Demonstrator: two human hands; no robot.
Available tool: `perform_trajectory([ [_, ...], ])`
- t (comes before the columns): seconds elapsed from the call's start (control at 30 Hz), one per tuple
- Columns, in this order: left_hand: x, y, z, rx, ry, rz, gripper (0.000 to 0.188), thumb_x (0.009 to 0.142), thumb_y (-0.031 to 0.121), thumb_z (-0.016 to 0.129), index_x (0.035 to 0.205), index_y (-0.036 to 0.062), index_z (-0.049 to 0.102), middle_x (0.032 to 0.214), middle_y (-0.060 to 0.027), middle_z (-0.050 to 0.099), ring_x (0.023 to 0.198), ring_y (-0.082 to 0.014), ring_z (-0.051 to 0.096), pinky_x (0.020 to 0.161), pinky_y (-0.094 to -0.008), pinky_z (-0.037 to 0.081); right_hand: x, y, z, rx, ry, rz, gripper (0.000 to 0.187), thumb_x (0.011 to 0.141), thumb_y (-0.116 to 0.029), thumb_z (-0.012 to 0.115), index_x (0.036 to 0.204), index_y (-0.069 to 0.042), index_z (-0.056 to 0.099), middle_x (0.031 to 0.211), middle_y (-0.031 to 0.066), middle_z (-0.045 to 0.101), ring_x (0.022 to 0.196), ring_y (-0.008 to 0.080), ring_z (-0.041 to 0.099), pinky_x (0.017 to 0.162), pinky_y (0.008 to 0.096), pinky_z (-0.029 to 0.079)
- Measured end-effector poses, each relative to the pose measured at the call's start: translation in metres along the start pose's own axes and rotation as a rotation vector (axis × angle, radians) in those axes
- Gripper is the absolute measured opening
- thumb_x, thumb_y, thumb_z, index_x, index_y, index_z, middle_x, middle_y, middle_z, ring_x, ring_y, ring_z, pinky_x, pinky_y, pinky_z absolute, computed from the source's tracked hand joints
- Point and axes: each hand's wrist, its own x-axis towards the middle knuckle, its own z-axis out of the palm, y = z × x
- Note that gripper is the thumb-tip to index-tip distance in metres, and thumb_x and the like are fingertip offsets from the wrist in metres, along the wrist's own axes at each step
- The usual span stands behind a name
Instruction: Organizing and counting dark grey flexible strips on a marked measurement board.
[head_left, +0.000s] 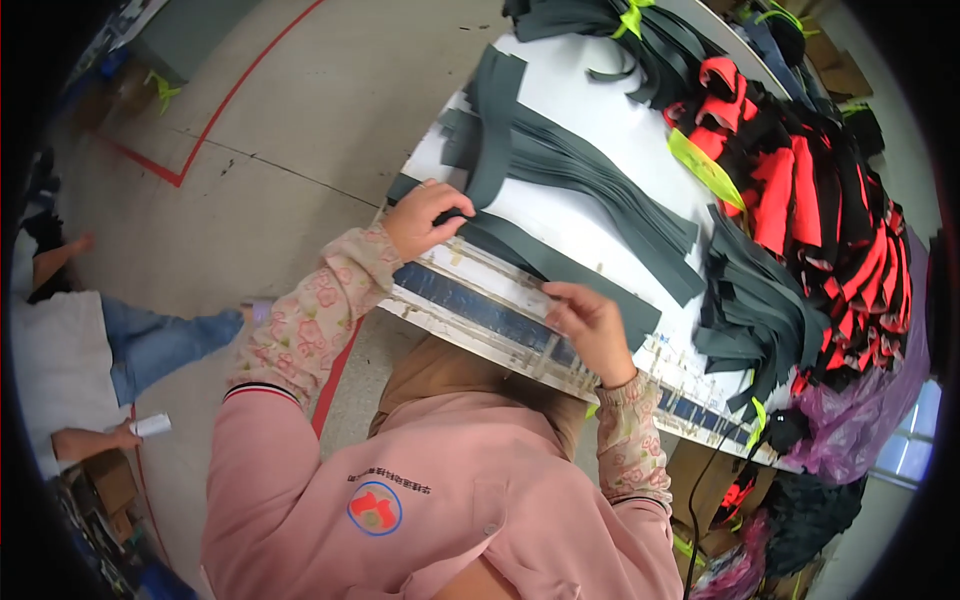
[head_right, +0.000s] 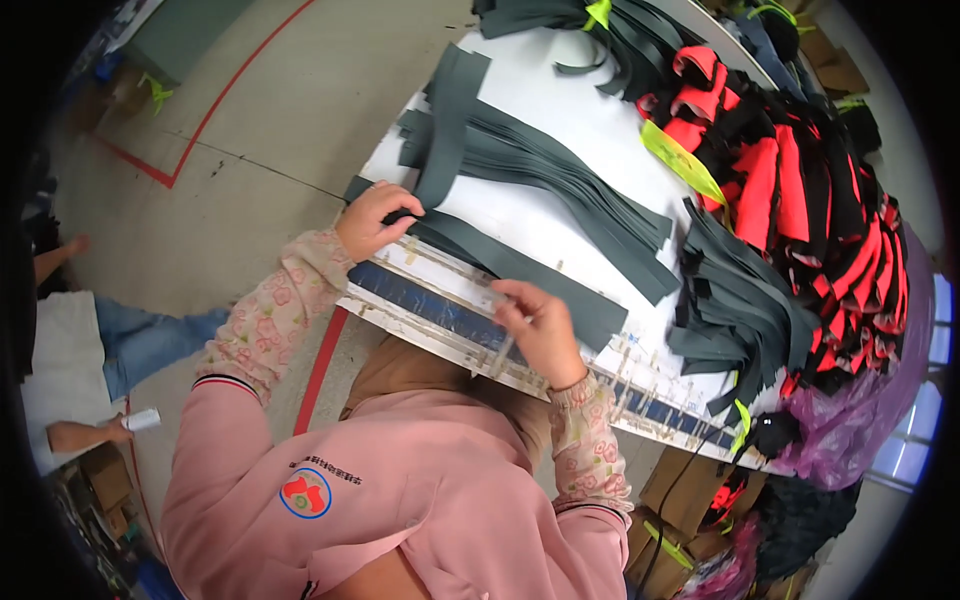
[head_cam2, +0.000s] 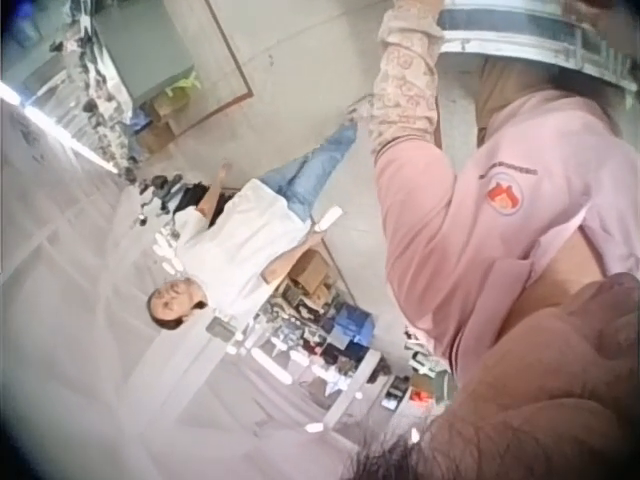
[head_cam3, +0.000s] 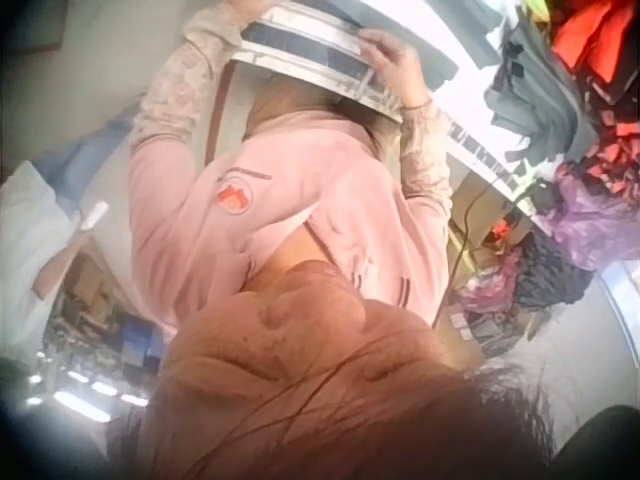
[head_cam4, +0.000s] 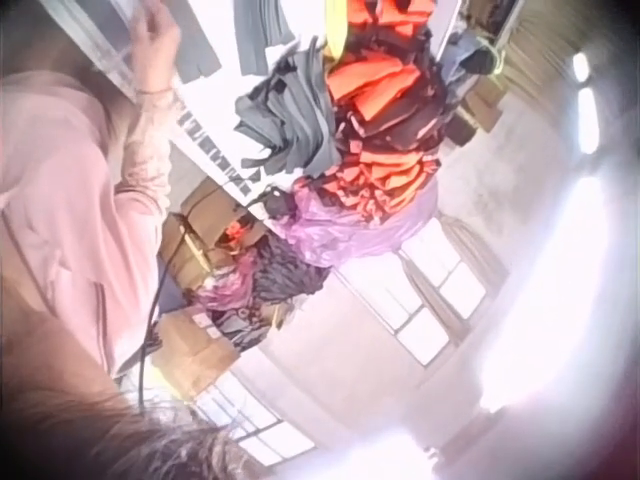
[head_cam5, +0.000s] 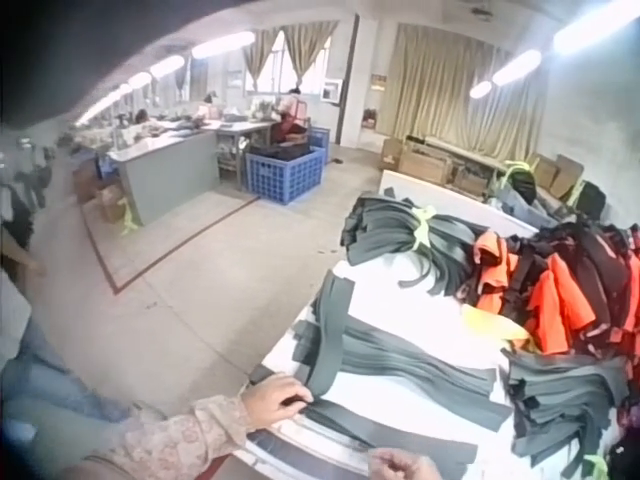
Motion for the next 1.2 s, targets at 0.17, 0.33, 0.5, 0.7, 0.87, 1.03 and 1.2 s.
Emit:
perform_trajectory([
  [0.17,-0.004,0.001,0.001,-0.01,0.044,-0.045,0.019,0.081,0.003,0.063,0.099,0.0074,0.059,0.093,-0.0086,0.062,0.085,-0.0286,0.056,0.078,-0.0379,0.046,0.033,-0.034,0.012,-0.288,0.21,-0.155,0.062,0.09,0.003,0.056,0.148,-0.004,0.036,0.074,0.004,0.063,0.069,0.0093,0.059,0.066,0.0251,0.05],
  [0.33,-0.008,0.004,0.004,-0.036,0.099,-0.132,0.021,0.079,0.0,0.062,0.097,0.0071,0.052,0.087,-0.0086,0.059,0.081,-0.0266,0.056,0.075,-0.0375,0.047,0.071,-0.043,0.042,-0.286,0.329,-0.398,0.033,0.09,-0.001,0.06,0.124,-0.004,0.06,0.074,0.006,0.065,0.062,0.0095,0.058,0.059,0.0259,0.049],
  [0.5,-0.007,0.0,0.006,-0.019,0.095,-0.122,0.021,0.08,0.0,0.062,0.097,0.0065,0.051,0.086,-0.008,0.057,0.082,-0.0253,0.057,0.076,-0.0366,0.047,0.093,-0.009,0.082,-0.073,0.155,-0.196,0.01,0.091,-0.006,0.063,0.096,0.003,0.066,0.074,0.0042,0.066,0.065,0.0086,0.061,0.06,0.0235,0.049],
  [0.7,-0.008,-0.002,0.006,-0.028,0.104,-0.101,0.021,0.078,0.0,0.062,0.094,0.0068,0.05,0.084,-0.007,0.058,0.081,-0.0269,0.057,0.076,-0.0382,0.047,0.1,-0.006,0.094,-0.202,0.153,-0.209,0.011,0.092,-0.006,0.064,0.094,0.005,0.065,0.077,0.0034,0.067,0.069,0.0078,0.062,0.062,0.0227,0.05],
  [0.87,-0.008,-0.003,0.008,-0.01,0.125,-0.075,0.021,0.077,0.0,0.062,0.093,0.0074,0.051,0.084,-0.0062,0.058,0.081,-0.0272,0.056,0.077,-0.038,0.046,0.101,-0.006,0.096,-0.298,0.208,-0.238,0.012,0.092,-0.005,0.064,0.095,0.006,0.066,0.079,0.0073,0.07,0.069,0.0098,0.065,0.063,0.0232,0.051],
  [1.03,-0.007,-0.007,0.007,0.035,0.128,0.057,0.019,0.078,-0.003,0.06,0.091,0.009,0.055,0.084,-0.0047,0.057,0.081,-0.0256,0.056,0.077,-0.0369,0.045,0.102,-0.003,0.099,-0.322,0.223,-0.253,0.014,0.092,-0.007,0.064,0.095,0.006,0.066,0.079,0.0079,0.07,0.068,0.0103,0.065,0.063,0.024,0.051],
  [1.2,-0.009,-0.006,0.007,0.013,0.1,0.018,0.02,0.077,-0.003,0.06,0.091,0.0112,0.064,0.085,-0.0052,0.057,0.082,-0.0268,0.054,0.077,-0.0371,0.044,0.1,-0.005,0.096,-0.373,0.222,-0.276,0.014,0.088,-0.01,0.067,0.089,0.004,0.068,0.073,0.0118,0.07,0.063,0.0157,0.066,0.06,0.0288,0.051],
])
